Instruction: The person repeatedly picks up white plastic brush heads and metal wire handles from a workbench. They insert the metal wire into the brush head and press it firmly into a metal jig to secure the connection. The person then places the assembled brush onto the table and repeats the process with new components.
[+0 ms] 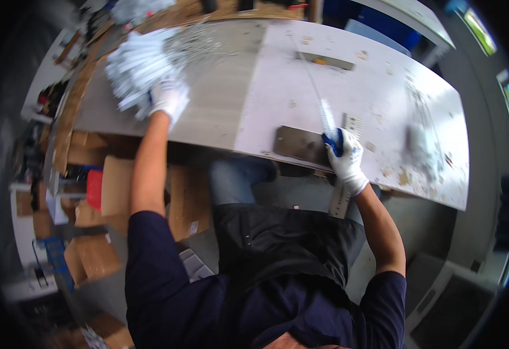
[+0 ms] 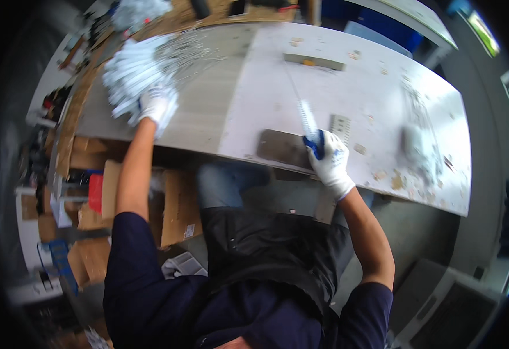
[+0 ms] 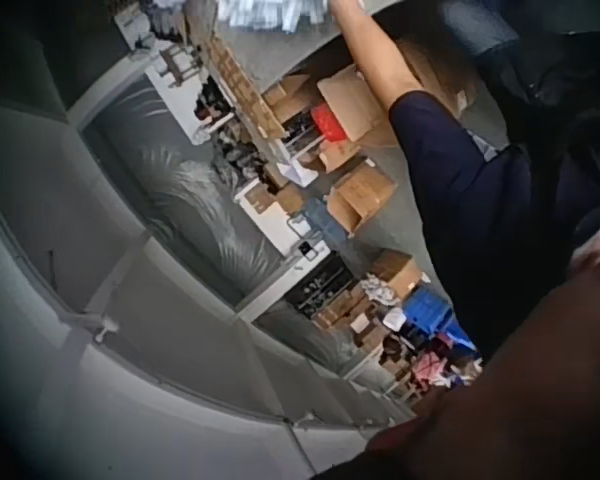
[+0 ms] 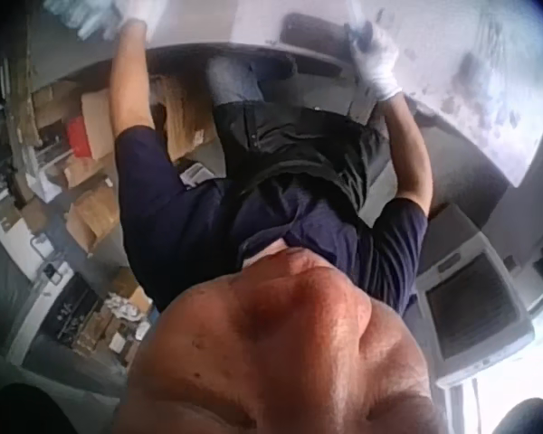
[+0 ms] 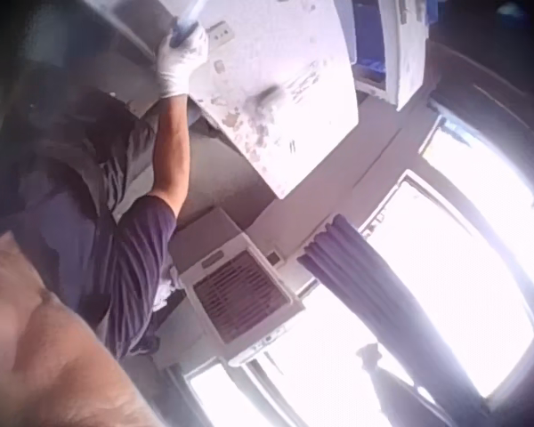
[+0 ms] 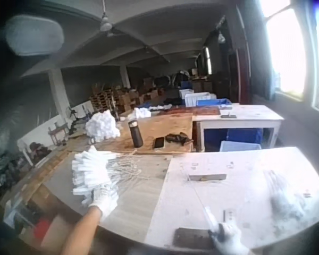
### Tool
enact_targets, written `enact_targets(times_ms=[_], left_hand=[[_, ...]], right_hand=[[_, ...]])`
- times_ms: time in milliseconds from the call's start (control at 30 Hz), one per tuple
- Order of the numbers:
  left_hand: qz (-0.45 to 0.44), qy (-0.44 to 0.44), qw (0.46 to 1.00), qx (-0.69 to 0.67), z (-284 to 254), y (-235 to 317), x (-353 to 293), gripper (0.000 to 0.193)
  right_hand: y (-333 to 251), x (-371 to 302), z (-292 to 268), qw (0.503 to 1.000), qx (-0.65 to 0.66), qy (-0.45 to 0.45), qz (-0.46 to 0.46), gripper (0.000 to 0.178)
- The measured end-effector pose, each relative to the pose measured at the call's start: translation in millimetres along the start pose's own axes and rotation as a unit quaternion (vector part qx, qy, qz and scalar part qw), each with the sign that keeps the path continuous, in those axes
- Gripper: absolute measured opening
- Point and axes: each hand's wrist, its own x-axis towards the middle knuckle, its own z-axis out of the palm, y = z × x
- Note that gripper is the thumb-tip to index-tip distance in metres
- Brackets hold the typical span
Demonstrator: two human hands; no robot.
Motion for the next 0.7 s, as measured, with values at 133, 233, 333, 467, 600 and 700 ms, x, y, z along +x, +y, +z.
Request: enact_targets(times_ms=[133,233,333,467,600,700], left_hand=[[0.062,-0.062,0.988,0.124,40,-83,35,0.037],[0.009,-0.013,1.0,0.01,16,-40,46,0.034],[-0.012,-0.063,0.998,-0.025,-6,-62,58,0.036],[-0.009,-0.103,0.995,-0.008,-18,-58,52,0.036],[0.046,0.0,0.997,0.066,-23,-38,35,0.036],[0.056,-0.062,0.995,0.056,-28,-42,35,0.035]], right_hand=[[34,6,-67,0.997,-0.077,0.024,0.009,0.035],[88,-10,-147,0.974,-0.21,0.083,0.036,0.032],[146,-18,-204,0.956,-0.253,0.085,0.119,0.026],[193,-25,-249,0.906,-0.351,0.014,0.236,0.039],[202,-30,-258,0.899,-0.382,0.093,0.196,0.05],[172,-14,-247,0.911,-0.341,0.179,0.147,0.045]])
